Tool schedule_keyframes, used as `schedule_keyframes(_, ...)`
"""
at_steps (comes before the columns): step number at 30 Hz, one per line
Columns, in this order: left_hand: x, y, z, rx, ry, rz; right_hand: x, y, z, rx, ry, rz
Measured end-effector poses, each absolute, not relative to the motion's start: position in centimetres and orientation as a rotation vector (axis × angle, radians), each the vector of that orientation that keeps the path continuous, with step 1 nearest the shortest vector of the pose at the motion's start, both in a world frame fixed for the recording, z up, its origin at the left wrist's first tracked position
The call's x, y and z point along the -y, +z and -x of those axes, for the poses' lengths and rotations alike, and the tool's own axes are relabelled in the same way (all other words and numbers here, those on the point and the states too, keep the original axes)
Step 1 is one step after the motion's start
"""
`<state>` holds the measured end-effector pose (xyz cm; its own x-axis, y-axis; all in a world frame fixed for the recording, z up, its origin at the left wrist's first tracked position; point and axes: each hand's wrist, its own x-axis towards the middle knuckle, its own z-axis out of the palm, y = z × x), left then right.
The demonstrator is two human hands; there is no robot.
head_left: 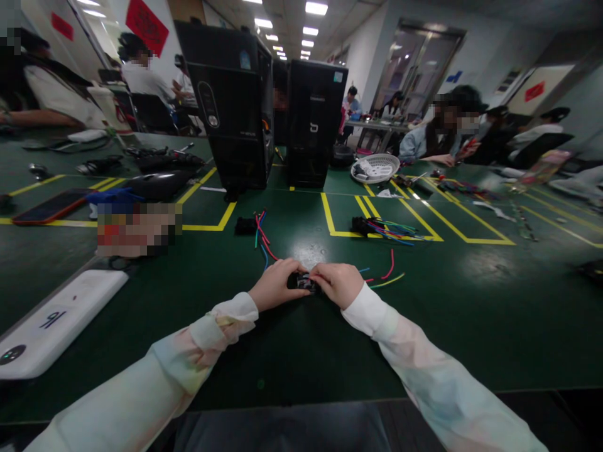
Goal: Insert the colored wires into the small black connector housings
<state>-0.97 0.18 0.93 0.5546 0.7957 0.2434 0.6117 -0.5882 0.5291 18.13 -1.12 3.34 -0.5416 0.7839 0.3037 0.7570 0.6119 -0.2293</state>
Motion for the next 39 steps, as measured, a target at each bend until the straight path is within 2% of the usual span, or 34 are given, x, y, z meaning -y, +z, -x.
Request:
schedule_keyframes(9,-0.07,0.72,0.97,-1.195,0.673,-2.395,0.90,3.49,-18.73,2.504,0.382,1.126)
schedule_keyframes(19,-0.21,0.78,0.94,-1.172,0.655,-2.412,1.19,3.29,-18.13,2.453,0.087,1.263)
schedule_keyframes(28,-0.03,0.56,0.98,-1.212,0.671,-2.408,1.09,3.82,-18.75,2.533,0.345,1.148)
schedule_keyframes(39,-0.13,0.69,0.96,-1.179,0.677,-2.416,1.56,2.93,-18.28,2.508,-0.037,1.208)
